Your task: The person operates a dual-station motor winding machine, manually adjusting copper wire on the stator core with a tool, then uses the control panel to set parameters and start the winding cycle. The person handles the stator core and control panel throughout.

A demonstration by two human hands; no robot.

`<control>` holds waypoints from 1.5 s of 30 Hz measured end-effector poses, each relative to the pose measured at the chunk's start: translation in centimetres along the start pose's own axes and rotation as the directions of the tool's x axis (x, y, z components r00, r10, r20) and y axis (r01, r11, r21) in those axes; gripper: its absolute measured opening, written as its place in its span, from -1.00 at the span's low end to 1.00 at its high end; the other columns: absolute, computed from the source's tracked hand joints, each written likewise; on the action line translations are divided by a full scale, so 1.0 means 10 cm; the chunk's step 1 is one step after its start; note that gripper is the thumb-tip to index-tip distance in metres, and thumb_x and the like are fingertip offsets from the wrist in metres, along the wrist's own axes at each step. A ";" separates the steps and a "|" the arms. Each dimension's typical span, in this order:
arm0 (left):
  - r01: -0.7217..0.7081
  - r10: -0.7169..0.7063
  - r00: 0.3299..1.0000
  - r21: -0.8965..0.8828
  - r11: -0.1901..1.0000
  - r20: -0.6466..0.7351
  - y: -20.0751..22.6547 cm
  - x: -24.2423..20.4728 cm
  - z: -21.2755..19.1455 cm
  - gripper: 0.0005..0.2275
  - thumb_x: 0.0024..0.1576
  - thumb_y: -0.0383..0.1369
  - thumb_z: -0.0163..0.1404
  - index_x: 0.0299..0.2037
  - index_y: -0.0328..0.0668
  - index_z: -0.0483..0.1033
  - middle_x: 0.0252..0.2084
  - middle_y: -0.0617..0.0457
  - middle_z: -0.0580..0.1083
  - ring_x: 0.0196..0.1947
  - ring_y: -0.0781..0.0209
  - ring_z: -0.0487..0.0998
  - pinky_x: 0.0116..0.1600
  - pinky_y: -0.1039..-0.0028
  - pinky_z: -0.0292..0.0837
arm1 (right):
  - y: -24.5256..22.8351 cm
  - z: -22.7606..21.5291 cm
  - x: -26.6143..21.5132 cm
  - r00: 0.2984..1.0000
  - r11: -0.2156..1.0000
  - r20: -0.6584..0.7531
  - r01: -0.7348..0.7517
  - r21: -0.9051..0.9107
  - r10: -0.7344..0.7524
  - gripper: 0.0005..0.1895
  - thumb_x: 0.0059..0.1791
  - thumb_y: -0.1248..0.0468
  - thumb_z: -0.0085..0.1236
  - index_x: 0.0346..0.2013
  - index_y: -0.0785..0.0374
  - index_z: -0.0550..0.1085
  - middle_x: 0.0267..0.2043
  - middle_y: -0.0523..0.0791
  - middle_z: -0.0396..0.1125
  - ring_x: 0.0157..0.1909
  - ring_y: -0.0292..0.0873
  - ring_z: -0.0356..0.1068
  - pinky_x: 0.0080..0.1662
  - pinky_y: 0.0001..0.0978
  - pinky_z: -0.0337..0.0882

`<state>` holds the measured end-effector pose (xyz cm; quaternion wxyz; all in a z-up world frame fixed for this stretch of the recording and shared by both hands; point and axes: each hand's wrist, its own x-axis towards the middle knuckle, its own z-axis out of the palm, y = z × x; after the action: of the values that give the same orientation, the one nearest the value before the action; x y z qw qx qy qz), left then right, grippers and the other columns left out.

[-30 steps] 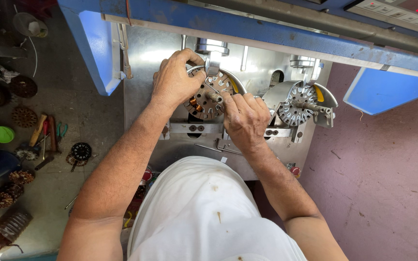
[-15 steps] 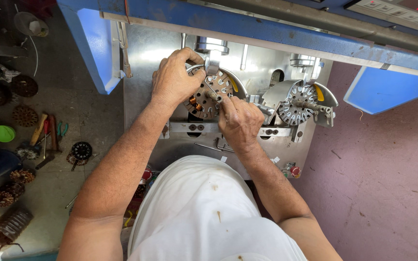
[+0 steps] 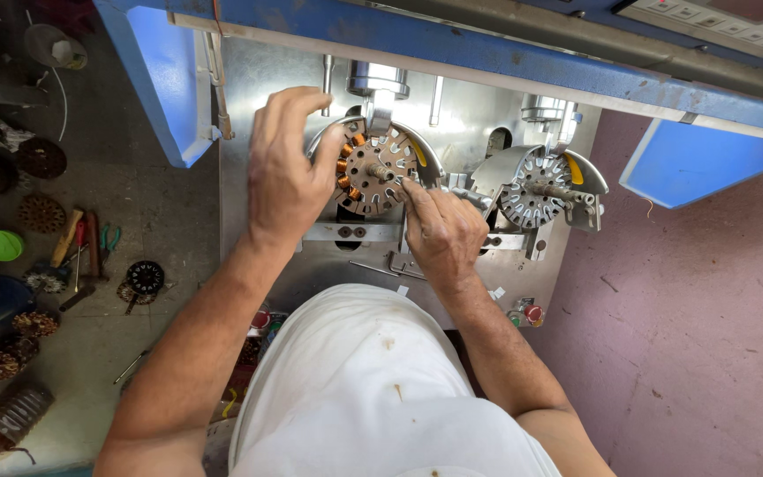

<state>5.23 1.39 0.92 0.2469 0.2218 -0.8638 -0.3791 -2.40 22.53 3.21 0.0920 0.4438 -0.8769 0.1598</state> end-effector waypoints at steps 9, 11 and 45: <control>0.135 -0.283 0.931 0.505 0.853 0.230 0.02 -1.69 -0.61 -0.68 0.15 -0.09 0.15 -0.17 -0.19 0.47 -0.22 -0.03 0.41 -0.20 0.08 0.50 -0.12 0.28 0.53 | 0.10 -0.32 -0.38 0.998 0.995 -0.016 -0.060 0.079 0.061 -0.84 -0.01 0.27 0.38 -0.15 0.17 0.63 -0.41 -0.16 0.47 -0.48 -0.23 0.35 -0.40 -0.32 0.29; 0.310 -0.584 0.753 0.620 0.721 0.302 0.02 -2.00 -0.64 -0.63 0.09 -0.03 0.16 -0.18 -0.18 0.47 -0.17 -0.06 0.42 -0.11 0.02 0.51 -0.15 0.27 0.56 | 0.12 -0.36 -0.47 0.998 0.995 -0.013 -0.065 0.081 0.066 -0.84 -0.03 0.26 0.40 -0.17 0.17 0.63 -0.42 -0.16 0.46 -0.48 -0.21 0.36 -0.40 -0.31 0.30; 0.505 -0.700 0.612 0.501 0.703 0.367 -0.51 -2.75 -0.61 -0.31 -0.19 -0.06 0.39 0.20 0.22 0.41 0.14 0.03 0.31 0.24 0.02 0.31 0.35 0.12 0.29 | 0.29 -0.47 -0.97 0.988 0.986 0.028 -0.151 0.075 0.149 -0.86 -0.02 0.23 0.37 -0.19 0.14 0.63 -0.44 -0.17 0.45 -0.48 -0.18 0.38 -0.40 -0.29 0.33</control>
<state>31.30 10.64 -6.47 -0.1909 0.4294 -0.8199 -0.3271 1.05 33.15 4.10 0.0531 0.3816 -0.9020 0.1949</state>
